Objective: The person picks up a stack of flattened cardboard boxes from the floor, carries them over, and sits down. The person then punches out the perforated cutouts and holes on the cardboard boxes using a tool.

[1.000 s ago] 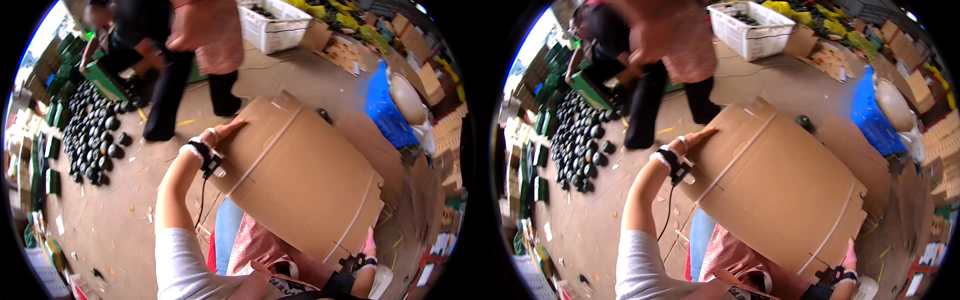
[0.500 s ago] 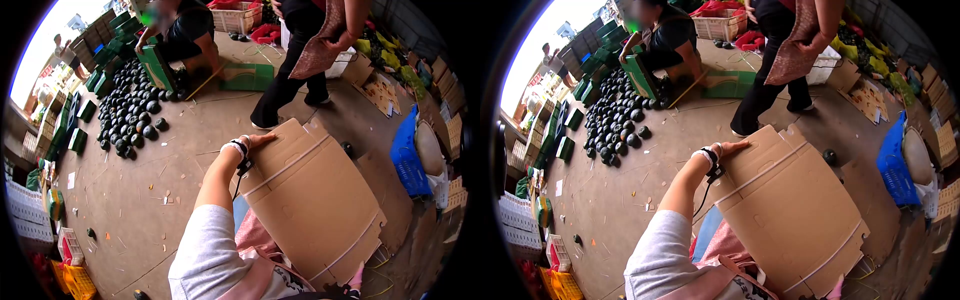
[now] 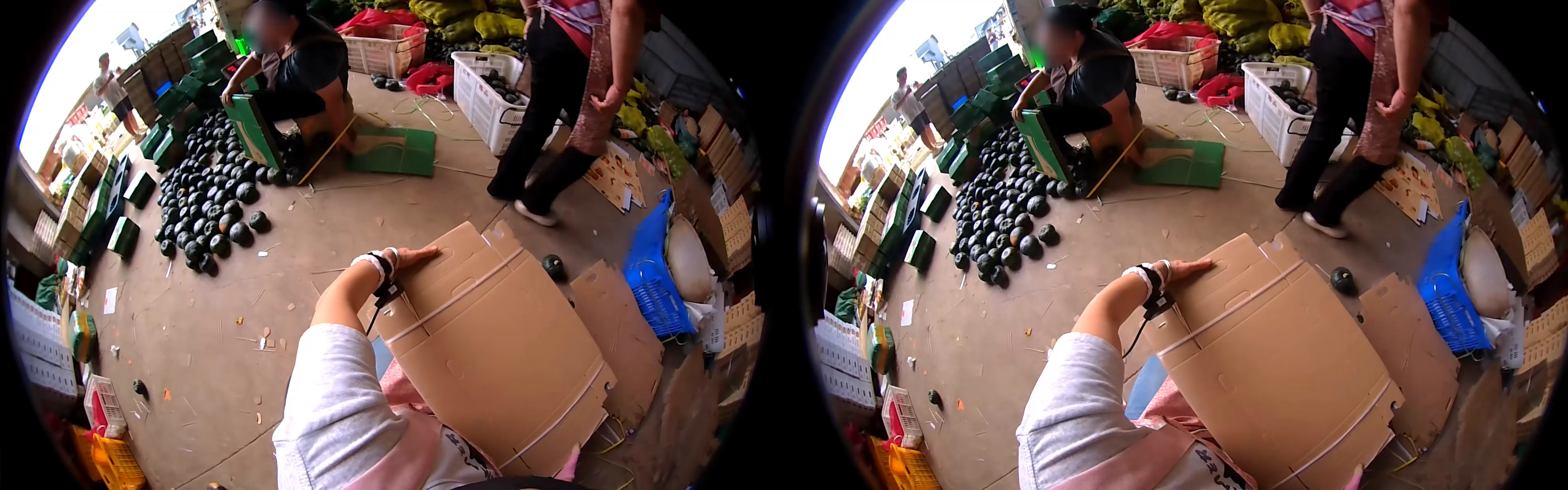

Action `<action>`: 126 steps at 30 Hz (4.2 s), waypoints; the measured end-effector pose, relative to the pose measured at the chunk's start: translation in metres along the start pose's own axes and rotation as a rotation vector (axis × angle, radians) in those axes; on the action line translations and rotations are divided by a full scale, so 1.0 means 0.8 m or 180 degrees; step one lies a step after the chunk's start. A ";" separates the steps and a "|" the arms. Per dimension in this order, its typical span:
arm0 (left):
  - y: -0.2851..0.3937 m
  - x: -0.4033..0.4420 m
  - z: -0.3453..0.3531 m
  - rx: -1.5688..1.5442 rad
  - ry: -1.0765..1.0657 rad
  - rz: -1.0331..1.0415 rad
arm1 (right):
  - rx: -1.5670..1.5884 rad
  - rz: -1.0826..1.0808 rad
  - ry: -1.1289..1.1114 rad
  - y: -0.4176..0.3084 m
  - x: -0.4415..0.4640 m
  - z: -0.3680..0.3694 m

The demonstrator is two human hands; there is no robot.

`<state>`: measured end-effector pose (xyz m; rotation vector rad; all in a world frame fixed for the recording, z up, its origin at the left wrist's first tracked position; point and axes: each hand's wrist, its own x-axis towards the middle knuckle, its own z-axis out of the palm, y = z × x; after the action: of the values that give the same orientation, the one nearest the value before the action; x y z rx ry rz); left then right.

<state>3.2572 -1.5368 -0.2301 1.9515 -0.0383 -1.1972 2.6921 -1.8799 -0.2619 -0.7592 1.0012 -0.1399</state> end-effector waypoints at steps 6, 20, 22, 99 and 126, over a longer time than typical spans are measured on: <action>-0.002 0.003 0.010 0.0059 0.0056 -0.0044 | -0.0056 -0.0027 0.0155 -0.006 -0.006 -0.006; -0.013 0.013 0.026 -0.0018 0.0024 -0.0012 | -0.0132 -0.0217 0.0426 -0.014 -0.017 -0.015; -0.018 0.026 0.026 -0.0066 0.0001 -0.0153 | -0.0132 -0.0241 0.0491 -0.012 -0.020 -0.017; 0.028 -0.046 0.040 0.0715 0.0539 -0.0047 | 0.1139 -0.3093 0.2692 -0.064 -0.043 0.049; 0.009 -0.005 0.039 0.0963 0.0631 -0.0207 | 0.0538 -0.3062 0.2109 -0.078 0.015 -0.077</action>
<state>3.2339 -1.5595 -0.2289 2.3451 -0.0559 -1.0819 2.6632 -1.9626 -0.2504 -1.0112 1.1365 -1.3611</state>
